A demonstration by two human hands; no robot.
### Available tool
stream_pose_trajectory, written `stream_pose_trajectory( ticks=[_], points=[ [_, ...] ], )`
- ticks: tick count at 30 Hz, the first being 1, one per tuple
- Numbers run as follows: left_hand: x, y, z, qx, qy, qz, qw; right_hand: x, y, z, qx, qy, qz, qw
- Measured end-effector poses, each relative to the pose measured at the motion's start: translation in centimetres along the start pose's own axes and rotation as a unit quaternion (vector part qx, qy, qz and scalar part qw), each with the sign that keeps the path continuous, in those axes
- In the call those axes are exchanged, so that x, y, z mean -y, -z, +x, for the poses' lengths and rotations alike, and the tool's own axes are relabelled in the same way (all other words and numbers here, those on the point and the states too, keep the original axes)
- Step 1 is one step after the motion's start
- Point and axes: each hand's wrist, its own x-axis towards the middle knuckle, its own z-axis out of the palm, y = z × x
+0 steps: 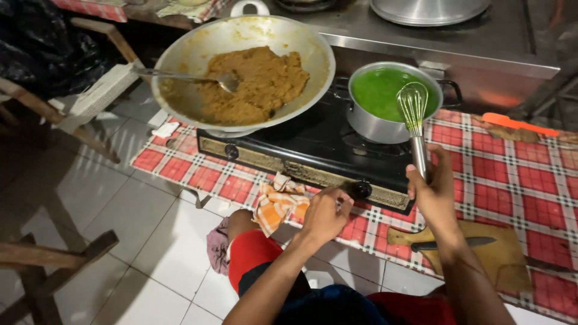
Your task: Stirring a green liquid in a pot with a whisk and a brown paste in a wok with a spatula on a gas stove.
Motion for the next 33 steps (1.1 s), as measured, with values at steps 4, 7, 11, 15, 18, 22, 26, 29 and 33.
stream_pose_trajectory(
  ticks=[4,7,11,15,18,22,26,29,33],
  points=[
    [-0.2,-0.7,1.5,0.019,-0.006,0.003,1.000,-0.6,0.3,0.6,-0.005,-0.008,-0.002,1.000],
    [0.8,-1.4,1.9,0.033,0.005,-0.011,0.999,-0.6,0.4,0.8,-0.015,-0.017,0.003,1.000],
    [4.1,-2.2,1.4,-0.012,-0.017,-0.013,1.000,-0.6,0.9,0.8,0.001,-0.014,-0.006,1.000],
    [8.6,-3.0,0.1,-0.088,-0.008,-0.029,0.996,-1.2,1.3,0.4,-0.005,-0.015,0.024,1.000],
    [6.9,-1.7,-0.4,0.031,0.131,-0.044,0.990,-0.2,1.4,0.8,0.050,-0.035,-0.034,0.998],
    [6.8,-3.1,0.1,0.011,0.060,-0.098,0.993,-1.4,1.7,2.2,0.008,-0.022,0.012,1.000],
    [6.5,-3.9,1.9,0.011,0.061,-0.066,0.996,1.0,1.7,4.4,0.038,-0.075,-0.116,0.990],
    [5.6,-3.9,3.0,0.026,0.087,-0.077,0.993,2.9,1.9,5.8,0.039,-0.026,-0.138,0.989],
    [3.6,-2.7,4.1,0.047,0.125,-0.070,0.989,5.9,1.4,7.4,0.022,0.055,-0.127,0.990]
  ],
)
